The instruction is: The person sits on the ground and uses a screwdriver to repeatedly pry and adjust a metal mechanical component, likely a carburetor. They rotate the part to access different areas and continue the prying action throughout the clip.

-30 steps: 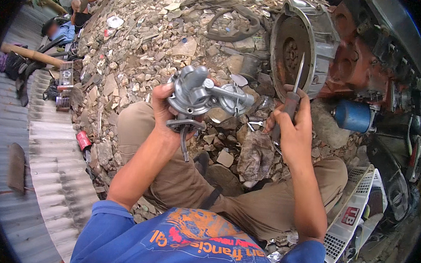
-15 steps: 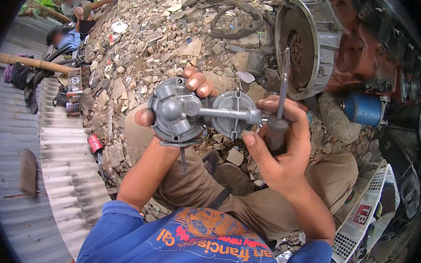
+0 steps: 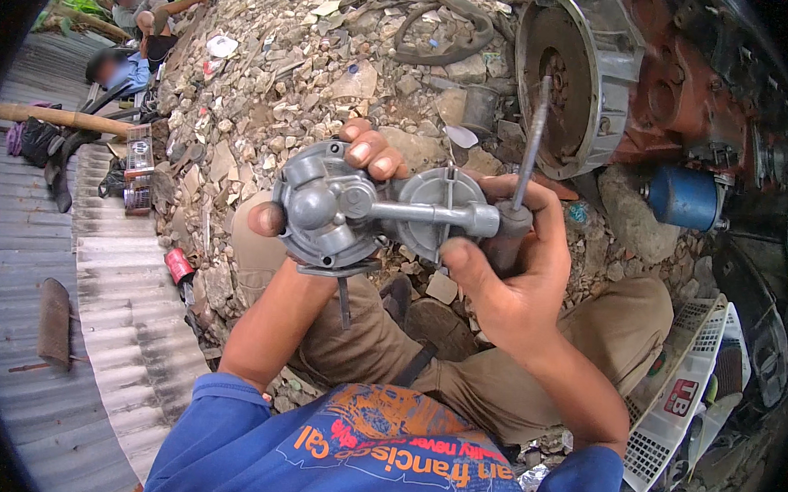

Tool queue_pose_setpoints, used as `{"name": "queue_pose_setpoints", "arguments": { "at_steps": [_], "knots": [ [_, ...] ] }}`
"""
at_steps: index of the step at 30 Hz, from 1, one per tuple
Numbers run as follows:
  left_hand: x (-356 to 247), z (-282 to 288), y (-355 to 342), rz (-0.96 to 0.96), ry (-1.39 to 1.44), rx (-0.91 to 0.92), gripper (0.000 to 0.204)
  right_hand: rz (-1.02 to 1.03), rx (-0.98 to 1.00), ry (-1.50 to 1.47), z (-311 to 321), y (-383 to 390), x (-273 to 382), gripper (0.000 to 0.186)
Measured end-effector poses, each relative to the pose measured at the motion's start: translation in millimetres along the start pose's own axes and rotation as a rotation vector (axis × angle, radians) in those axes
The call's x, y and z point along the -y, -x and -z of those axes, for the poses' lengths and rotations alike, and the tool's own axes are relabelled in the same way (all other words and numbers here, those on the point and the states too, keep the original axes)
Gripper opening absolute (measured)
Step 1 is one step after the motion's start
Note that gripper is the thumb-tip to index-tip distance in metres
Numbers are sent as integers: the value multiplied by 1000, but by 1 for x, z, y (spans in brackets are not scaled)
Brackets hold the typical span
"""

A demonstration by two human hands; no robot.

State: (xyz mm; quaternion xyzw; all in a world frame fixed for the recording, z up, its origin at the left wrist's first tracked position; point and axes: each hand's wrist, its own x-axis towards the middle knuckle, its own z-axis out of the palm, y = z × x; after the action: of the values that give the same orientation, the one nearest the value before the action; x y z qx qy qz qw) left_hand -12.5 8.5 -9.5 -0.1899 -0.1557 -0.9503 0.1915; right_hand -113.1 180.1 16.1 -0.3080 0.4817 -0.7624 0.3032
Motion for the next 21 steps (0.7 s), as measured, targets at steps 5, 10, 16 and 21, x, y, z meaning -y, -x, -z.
{"name": "queue_pose_setpoints", "arguments": {
  "at_steps": [5,10,16,21],
  "knots": [
    [5,2,0,-13,-78,-73,81,-48,-51,-75,-5,-5,7,39],
    [5,4,0,-2,-118,-73,80,-25,-13,-15,1,-7,3,35],
    [6,6,0,4,-138,-65,84,-18,-43,-65,0,-7,7,34],
    [6,-5,3,27,-200,-186,85,-15,-22,-63,3,-7,7,36]
  ]
}}
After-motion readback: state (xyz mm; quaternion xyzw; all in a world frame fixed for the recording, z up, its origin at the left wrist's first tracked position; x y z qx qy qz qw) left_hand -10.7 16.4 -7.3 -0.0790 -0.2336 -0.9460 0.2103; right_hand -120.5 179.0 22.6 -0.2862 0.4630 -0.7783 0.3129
